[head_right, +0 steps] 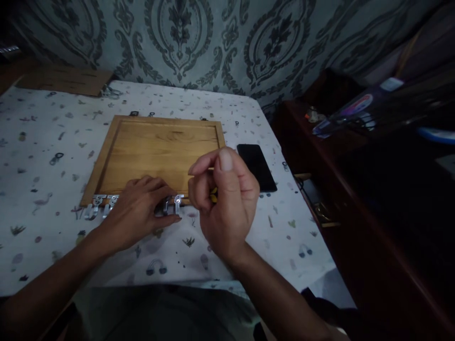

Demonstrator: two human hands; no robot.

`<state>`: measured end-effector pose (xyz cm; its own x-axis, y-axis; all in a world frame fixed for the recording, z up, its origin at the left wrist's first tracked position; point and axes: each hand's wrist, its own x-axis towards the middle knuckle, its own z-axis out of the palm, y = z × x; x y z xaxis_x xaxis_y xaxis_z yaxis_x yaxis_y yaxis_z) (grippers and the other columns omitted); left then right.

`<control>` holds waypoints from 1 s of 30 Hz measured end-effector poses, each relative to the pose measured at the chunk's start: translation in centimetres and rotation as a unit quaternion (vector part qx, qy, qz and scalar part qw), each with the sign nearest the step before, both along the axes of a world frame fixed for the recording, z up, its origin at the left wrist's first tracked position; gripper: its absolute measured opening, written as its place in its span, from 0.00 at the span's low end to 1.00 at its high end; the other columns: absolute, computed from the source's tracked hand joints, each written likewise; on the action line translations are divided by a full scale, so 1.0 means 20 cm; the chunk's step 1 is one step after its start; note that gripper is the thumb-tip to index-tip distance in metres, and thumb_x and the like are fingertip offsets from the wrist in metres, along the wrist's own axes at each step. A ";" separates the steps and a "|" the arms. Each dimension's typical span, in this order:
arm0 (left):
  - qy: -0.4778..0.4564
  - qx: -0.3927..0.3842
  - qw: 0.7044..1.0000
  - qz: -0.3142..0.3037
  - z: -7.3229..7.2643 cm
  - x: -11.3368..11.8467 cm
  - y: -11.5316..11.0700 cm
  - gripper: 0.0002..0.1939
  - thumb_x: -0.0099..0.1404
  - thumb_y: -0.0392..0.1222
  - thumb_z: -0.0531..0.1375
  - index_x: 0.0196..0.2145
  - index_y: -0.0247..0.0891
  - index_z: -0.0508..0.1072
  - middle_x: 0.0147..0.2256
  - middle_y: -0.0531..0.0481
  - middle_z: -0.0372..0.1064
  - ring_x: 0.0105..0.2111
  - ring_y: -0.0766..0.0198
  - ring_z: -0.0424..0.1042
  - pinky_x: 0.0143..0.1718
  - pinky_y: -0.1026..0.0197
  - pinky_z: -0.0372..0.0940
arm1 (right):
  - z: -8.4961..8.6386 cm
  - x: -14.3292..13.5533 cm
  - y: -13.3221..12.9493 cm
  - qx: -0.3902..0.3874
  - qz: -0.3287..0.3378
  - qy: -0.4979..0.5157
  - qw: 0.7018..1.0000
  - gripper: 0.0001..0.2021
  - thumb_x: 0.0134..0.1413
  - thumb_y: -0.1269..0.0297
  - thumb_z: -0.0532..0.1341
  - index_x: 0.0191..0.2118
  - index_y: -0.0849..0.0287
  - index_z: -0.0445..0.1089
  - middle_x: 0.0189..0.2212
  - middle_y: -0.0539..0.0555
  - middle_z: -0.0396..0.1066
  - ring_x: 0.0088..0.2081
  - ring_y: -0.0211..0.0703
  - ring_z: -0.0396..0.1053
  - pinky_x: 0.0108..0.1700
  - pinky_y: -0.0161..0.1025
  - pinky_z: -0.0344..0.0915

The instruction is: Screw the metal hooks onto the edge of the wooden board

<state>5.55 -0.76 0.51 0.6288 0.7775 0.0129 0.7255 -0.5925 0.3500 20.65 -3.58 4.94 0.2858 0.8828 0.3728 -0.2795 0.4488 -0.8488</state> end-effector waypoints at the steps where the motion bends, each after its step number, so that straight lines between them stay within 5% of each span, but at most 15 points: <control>1: 0.001 -0.001 1.000 0.000 0.00 0.00 0.00 0.18 0.61 0.52 0.67 0.44 0.40 0.76 0.40 0.48 0.71 0.44 0.50 0.67 0.45 0.48 0.58 | 0.00 -0.01 0.01 -0.002 0.000 -0.003 1.000 0.17 0.67 0.61 0.54 0.26 0.57 0.69 0.10 0.40 0.47 0.11 0.29 0.38 0.16 0.30 0.45; 21: 0.003 0.012 1.000 -0.004 0.00 0.00 0.00 0.18 0.63 0.54 0.66 0.42 0.38 0.76 0.41 0.46 0.71 0.45 0.49 0.67 0.46 0.46 0.60 | -0.03 -0.06 0.02 -0.021 0.016 -0.018 0.999 0.16 0.68 0.65 0.52 0.28 0.55 0.69 0.11 0.40 0.48 0.13 0.30 0.40 0.18 0.33 0.44; 25: 0.009 0.012 1.000 -0.006 -0.01 0.00 0.00 0.18 0.63 0.54 0.65 0.44 0.39 0.76 0.44 0.44 0.72 0.47 0.47 0.67 0.47 0.44 0.61 | -0.02 -0.03 0.05 -0.027 0.112 -0.032 0.993 0.16 0.67 0.63 0.54 0.28 0.57 0.70 0.11 0.41 0.50 0.13 0.29 0.42 0.17 0.32 0.42; 30: -0.008 0.020 1.000 -0.003 -0.03 -0.01 0.00 0.18 0.64 0.53 0.65 0.46 0.40 0.76 0.49 0.43 0.72 0.49 0.45 0.68 0.48 0.43 0.61 | 0.02 0.02 0.15 -0.065 0.321 -0.107 0.939 0.16 0.64 0.58 0.56 0.27 0.57 0.70 0.12 0.41 0.51 0.13 0.29 0.45 0.16 0.32 0.43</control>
<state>5.45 -0.84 -0.03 0.6331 0.7723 0.0529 0.7166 -0.6105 0.3374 21.00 -0.56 5.35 -0.3897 0.8894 0.2390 -0.2748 0.1354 -0.9519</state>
